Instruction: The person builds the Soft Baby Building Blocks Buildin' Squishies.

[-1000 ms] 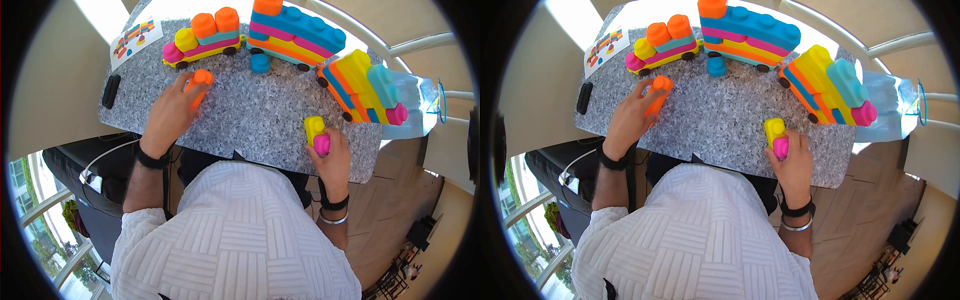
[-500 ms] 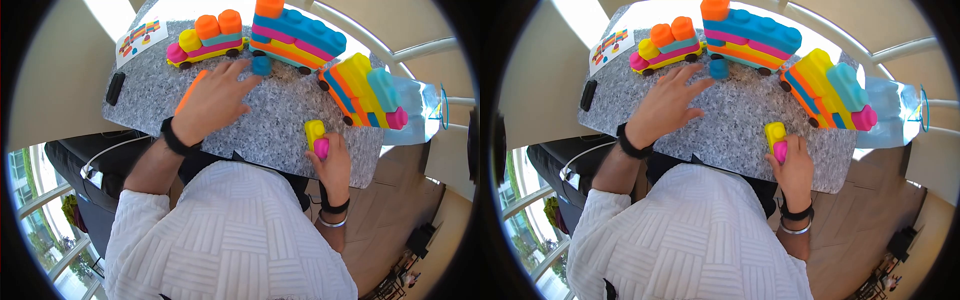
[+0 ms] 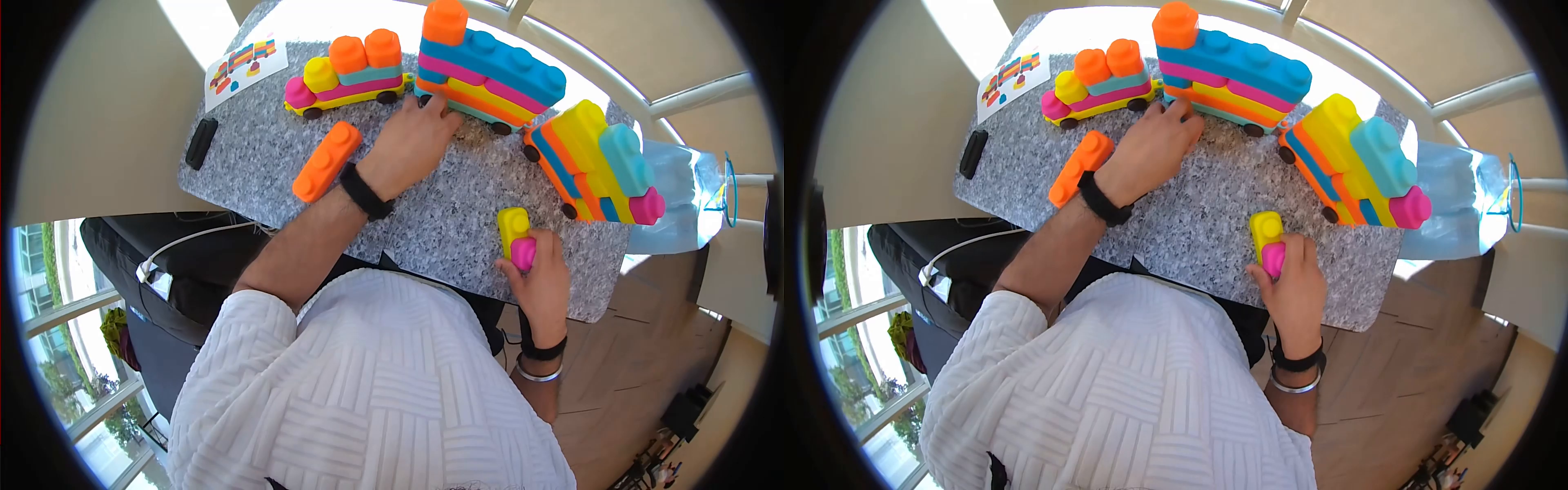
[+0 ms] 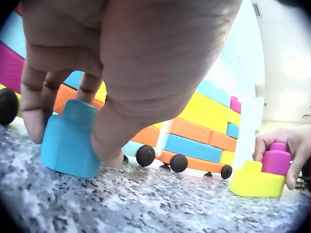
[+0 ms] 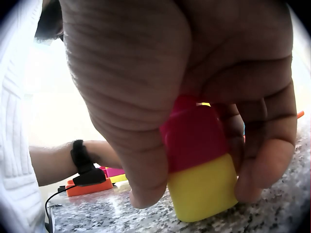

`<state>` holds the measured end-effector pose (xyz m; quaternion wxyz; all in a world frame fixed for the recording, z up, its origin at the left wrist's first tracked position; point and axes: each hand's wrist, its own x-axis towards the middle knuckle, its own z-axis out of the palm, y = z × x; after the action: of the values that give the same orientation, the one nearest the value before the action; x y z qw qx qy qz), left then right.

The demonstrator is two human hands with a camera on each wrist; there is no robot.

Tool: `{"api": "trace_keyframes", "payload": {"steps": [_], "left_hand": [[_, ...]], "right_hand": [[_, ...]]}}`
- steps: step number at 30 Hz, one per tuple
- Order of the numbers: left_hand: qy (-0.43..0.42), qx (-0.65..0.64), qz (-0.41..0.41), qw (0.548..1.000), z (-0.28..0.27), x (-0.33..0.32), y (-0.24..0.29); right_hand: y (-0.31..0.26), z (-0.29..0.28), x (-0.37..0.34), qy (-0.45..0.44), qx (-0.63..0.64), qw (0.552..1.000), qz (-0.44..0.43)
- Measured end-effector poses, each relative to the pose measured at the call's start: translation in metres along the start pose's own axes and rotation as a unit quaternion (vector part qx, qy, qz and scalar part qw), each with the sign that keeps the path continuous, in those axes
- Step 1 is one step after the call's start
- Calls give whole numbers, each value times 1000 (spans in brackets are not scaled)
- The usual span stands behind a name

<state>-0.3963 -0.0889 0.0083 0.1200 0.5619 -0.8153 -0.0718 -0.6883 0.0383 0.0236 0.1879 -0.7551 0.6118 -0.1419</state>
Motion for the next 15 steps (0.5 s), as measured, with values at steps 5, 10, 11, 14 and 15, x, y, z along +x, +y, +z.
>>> {"api": "trace_keyframes", "payload": {"steps": [5, 10, 11, 14, 15], "left_hand": [[-47, -116, 192, 973, -30, -44, 25], [-178, -156, 210, 949, -36, -83, 38], [-193, -161, 210, 945, -34, -87, 35], [-104, -150, 207, 961, -32, -94, 20], [-101, -150, 209, 961, -37, -96, 13]], "right_hand": [[-3, -1, -1, 10, 3, 1000, -1], [-2, 1, 1, 6, 11, 1000, 4], [-2, 1, 1, 9, 10, 1000, 2], [-5, -1, 1, 9, 6, 1000, 11], [-6, -1, 1, 11, 3, 1000, 11]]}}
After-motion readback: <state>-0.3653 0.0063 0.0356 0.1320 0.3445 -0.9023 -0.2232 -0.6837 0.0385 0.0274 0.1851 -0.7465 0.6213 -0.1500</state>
